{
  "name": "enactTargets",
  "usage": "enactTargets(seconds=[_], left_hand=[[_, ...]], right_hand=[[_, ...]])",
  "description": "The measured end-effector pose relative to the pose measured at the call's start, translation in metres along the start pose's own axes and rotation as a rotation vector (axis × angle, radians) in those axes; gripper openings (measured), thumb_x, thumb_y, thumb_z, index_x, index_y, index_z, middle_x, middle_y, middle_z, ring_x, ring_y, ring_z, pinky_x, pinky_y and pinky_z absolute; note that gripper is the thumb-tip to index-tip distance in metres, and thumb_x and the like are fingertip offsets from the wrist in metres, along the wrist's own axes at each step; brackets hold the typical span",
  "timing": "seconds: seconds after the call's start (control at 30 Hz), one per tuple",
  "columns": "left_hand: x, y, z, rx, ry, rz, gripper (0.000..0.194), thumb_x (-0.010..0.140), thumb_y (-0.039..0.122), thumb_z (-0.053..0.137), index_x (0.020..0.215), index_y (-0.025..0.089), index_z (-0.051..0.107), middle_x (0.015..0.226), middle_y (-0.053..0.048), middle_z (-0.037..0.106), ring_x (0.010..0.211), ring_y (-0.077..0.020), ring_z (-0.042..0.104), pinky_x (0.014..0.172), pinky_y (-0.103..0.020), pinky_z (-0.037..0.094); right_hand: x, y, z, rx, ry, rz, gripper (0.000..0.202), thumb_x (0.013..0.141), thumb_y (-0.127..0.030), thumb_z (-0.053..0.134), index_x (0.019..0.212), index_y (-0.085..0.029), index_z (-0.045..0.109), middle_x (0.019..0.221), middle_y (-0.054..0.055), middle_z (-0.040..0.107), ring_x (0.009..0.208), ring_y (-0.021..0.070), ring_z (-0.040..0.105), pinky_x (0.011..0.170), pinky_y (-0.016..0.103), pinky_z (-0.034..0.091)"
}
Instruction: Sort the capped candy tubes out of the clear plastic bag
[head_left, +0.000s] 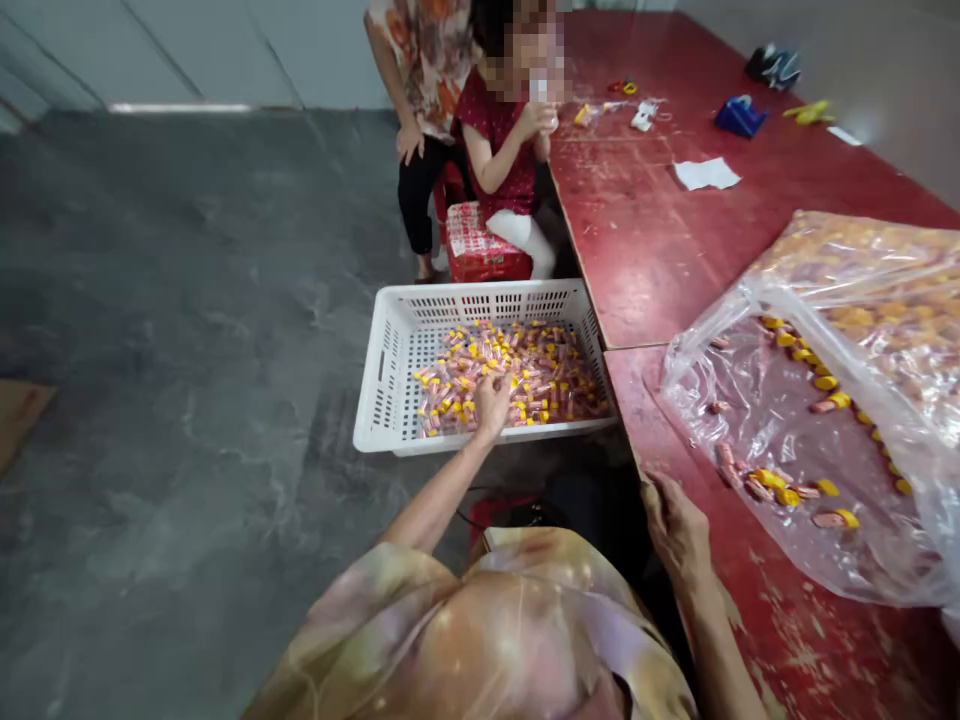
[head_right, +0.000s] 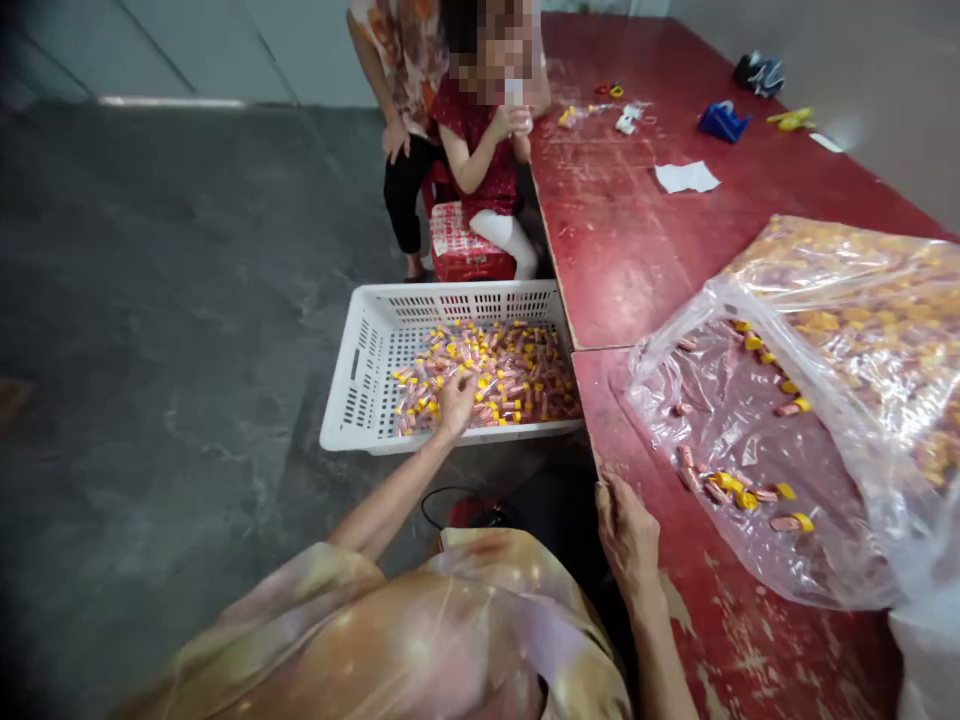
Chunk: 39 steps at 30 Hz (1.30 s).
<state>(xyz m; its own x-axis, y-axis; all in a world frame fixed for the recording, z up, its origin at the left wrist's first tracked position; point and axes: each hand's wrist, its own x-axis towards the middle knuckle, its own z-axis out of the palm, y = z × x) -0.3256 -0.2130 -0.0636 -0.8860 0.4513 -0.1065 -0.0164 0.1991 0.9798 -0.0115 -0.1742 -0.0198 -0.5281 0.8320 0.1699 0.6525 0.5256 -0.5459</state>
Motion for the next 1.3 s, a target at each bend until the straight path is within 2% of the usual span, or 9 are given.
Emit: enactTargets(seconds=[0.13,0.23,0.37,0.5,0.6,0.8,0.97,1.13,1.3], left_hand=[[0.007,-0.028,-0.014,0.026,0.071,-0.005,0.008,0.075,0.01,0.058,0.076,0.017,0.061,0.088,-0.003,0.062,0.093,-0.0155,0.055,0.086,-0.026,0.04],[-0.011,-0.045,-0.004,0.075,-0.007,0.051,0.008,0.075,0.012,0.061,0.07,0.018,0.058,0.075,0.0,0.06,0.076,-0.0134,0.054,0.075,-0.024,0.04],[-0.031,-0.061,0.008,0.205,-0.138,0.12,0.033,0.081,0.026,0.061,0.052,0.018,0.047,0.057,0.001,0.051,0.06,-0.0124,0.048,0.066,-0.024,0.038],[-0.035,-0.066,0.005,0.166,-0.164,0.273,0.032,0.089,0.032,0.05,0.062,0.017,0.057,0.084,-0.008,0.062,0.08,-0.0164,0.057,0.077,-0.028,0.042],[-0.036,-0.068,0.0,0.108,-0.184,0.342,0.023,0.091,0.031,0.047,0.083,0.017,0.064,0.107,-0.011,0.061,0.099,-0.0189,0.057,0.087,-0.029,0.043],[-0.038,-0.072,-0.004,0.118,-0.286,0.347,0.021,0.09,0.025,0.046,0.097,0.017,0.063,0.101,-0.011,0.062,0.099,-0.0207,0.058,0.088,-0.031,0.043],[-0.041,-0.065,-0.003,-0.055,-0.26,0.162,0.009,0.082,0.02,0.055,0.083,0.019,0.064,0.087,-0.006,0.066,0.086,-0.0187,0.061,0.083,-0.03,0.045],[-0.05,-0.045,-0.004,-0.72,-0.324,-0.386,0.025,0.08,0.041,0.06,0.085,0.017,0.06,0.065,0.0,0.062,0.052,-0.0127,0.058,0.059,-0.029,0.049],[-0.05,-0.021,-0.011,-1.07,-0.595,-0.669,0.049,0.082,0.06,0.049,0.091,0.014,0.064,0.096,-0.013,0.07,0.091,-0.024,0.067,0.076,-0.038,0.053]], right_hand=[[0.006,0.01,-0.008,0.052,0.009,0.155,0.042,0.09,-0.05,0.044,0.106,-0.017,0.062,0.089,0.006,0.066,0.075,0.0163,0.062,0.067,0.026,0.047],[0.014,0.015,-0.012,0.126,0.013,0.296,0.045,0.086,-0.053,0.049,0.107,-0.015,0.062,0.08,0.005,0.062,0.061,0.0119,0.054,0.056,0.023,0.043],[0.027,0.013,-0.015,0.368,0.07,0.446,0.045,0.079,-0.053,0.06,0.1,-0.013,0.061,0.073,0.006,0.057,0.052,0.0085,0.045,0.046,0.021,0.037],[0.033,0.005,-0.021,0.564,0.105,0.586,0.045,0.071,-0.05,0.068,0.098,-0.014,0.059,0.07,0.002,0.054,0.044,0.007,0.041,0.033,0.017,0.026],[0.038,0.001,-0.025,0.624,0.102,0.612,0.049,0.066,-0.049,0.07,0.098,-0.014,0.058,0.066,-0.001,0.053,0.043,0.0072,0.041,0.031,0.016,0.025],[0.054,0.022,-0.035,0.446,0.262,0.501,0.042,0.069,-0.048,0.068,0.093,-0.015,0.06,0.068,0.0,0.055,0.05,0.0083,0.047,0.042,0.02,0.035],[0.056,0.046,-0.041,0.284,0.212,0.478,0.048,0.07,-0.054,0.063,0.099,-0.015,0.061,0.071,0.001,0.057,0.054,0.0091,0.047,0.047,0.021,0.034],[0.049,0.043,-0.036,0.291,0.208,0.484,0.055,0.069,-0.057,0.065,0.099,-0.012,0.061,0.075,0.002,0.058,0.057,0.0083,0.047,0.05,0.021,0.035],[0.035,0.042,-0.036,0.361,0.217,0.503,0.053,0.073,-0.057,0.063,0.102,-0.013,0.062,0.076,0.003,0.06,0.056,0.0075,0.048,0.05,0.019,0.036]])
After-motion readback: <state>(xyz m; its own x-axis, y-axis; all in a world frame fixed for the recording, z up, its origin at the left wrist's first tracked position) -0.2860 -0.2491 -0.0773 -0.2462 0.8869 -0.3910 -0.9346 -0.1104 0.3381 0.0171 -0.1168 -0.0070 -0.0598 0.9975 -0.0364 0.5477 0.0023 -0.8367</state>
